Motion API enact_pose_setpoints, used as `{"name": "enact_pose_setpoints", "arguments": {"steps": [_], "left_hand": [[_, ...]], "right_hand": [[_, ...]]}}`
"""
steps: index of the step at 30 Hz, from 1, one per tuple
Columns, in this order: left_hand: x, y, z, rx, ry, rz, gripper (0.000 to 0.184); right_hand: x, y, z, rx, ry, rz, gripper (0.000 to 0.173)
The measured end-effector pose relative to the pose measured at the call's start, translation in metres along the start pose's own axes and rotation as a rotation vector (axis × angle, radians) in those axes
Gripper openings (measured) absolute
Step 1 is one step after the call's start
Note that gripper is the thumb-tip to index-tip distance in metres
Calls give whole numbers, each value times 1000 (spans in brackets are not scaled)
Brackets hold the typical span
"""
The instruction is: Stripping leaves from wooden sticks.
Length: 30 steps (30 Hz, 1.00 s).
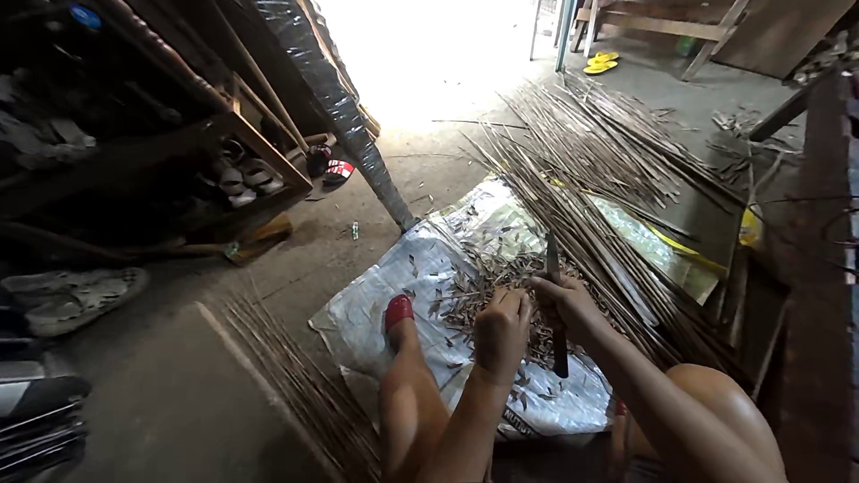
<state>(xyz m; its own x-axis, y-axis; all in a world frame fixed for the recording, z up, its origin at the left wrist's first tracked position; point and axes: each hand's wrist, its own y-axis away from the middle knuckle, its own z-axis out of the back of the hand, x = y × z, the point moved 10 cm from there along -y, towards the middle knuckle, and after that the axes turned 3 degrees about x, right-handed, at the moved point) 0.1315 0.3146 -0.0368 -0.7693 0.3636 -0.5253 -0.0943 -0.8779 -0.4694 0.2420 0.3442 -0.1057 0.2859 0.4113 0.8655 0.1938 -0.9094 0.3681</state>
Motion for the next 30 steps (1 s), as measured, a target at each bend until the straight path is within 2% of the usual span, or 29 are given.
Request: {"name": "enact_pose_setpoints", "arguments": {"steps": [4,6,8,11,16,18,25,30], "left_hand": [[8,0,-8,202,80,167,17],[10,-1,-9,236,87,205,18],[11,-3,-6,179,52,184,17],[18,-7,0,125,-36,168,17],[14,-8,1,37,-214,82,10],[10,-6,0,-3,-262,30,5],[7,-5,-4,-7,-260,1,4],[6,-5,-1,-41,-226,-28,6]], "right_hand": [[10,-4,13,-65,61,56,10],[11,-6,18,-91,76,60,11],[10,-7,16,-59,194,77,17],[4,1,1,35,410,93,37],[-9,12,-27,178,638,132,45],[-11,12,-29,170,658,155,47],[-6,14,-24,45,890,154,50],[-7,9,-22,66,805,158,49]]}}
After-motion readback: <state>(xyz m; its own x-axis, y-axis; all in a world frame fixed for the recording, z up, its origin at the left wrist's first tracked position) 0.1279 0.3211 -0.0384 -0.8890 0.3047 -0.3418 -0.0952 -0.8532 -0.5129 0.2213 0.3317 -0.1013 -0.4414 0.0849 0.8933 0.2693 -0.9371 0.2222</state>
